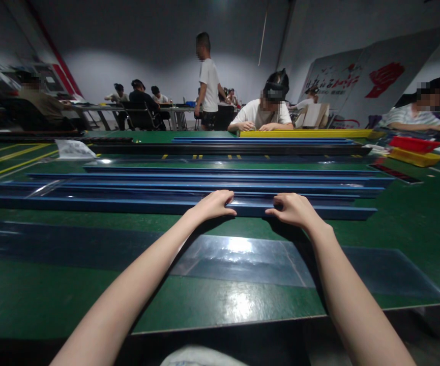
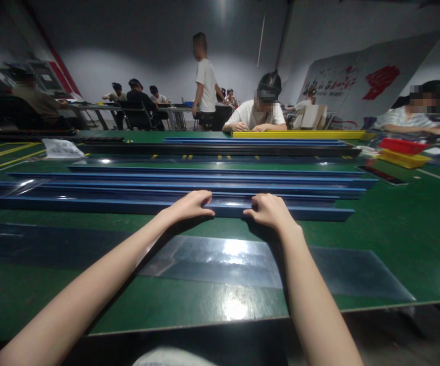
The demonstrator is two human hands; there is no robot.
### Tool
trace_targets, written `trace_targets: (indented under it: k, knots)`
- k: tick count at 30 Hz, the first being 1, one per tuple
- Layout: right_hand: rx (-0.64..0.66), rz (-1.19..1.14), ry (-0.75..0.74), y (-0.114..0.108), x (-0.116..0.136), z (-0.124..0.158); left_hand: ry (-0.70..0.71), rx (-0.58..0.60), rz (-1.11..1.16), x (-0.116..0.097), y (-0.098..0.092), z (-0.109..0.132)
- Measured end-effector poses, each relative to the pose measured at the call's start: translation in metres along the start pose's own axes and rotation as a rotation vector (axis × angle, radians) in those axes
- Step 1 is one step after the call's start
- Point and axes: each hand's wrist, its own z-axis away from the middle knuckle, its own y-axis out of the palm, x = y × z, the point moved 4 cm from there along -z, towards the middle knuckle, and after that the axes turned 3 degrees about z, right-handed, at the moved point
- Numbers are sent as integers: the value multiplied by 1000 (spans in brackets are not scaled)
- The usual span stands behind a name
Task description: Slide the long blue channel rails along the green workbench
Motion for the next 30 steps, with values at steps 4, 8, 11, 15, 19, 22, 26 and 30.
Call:
trace_targets:
  k: [4, 8, 11, 15, 19, 22, 26, 30]
  knots:
    - [3, 7, -4, 1, -1, -1, -14, 7, -18, 2, 1, 0]
    - [2, 15, -10, 3, -1, -1, -40, 7, -47, 5, 3, 0]
    - [-3, 15, -5, 3, -1, -2, -56, 13, -70, 7, 3, 1]
    - [-2, 13, -9, 3, -1, -2, -62, 28, -106, 6, 3, 1]
    - [-3, 8, -6, 2, -1, -1, -79, 46, -155, 6, 2, 1]
    - [5, 5, -3, 2, 0, -1, -105, 64, -215, 6, 2, 1]
    - [7, 11, -2, 2, 0, -1, -131, 95, -285, 6, 4, 2]
    - [3, 14, -3, 2, 0, -1, -137, 130, -360, 6, 6, 3]
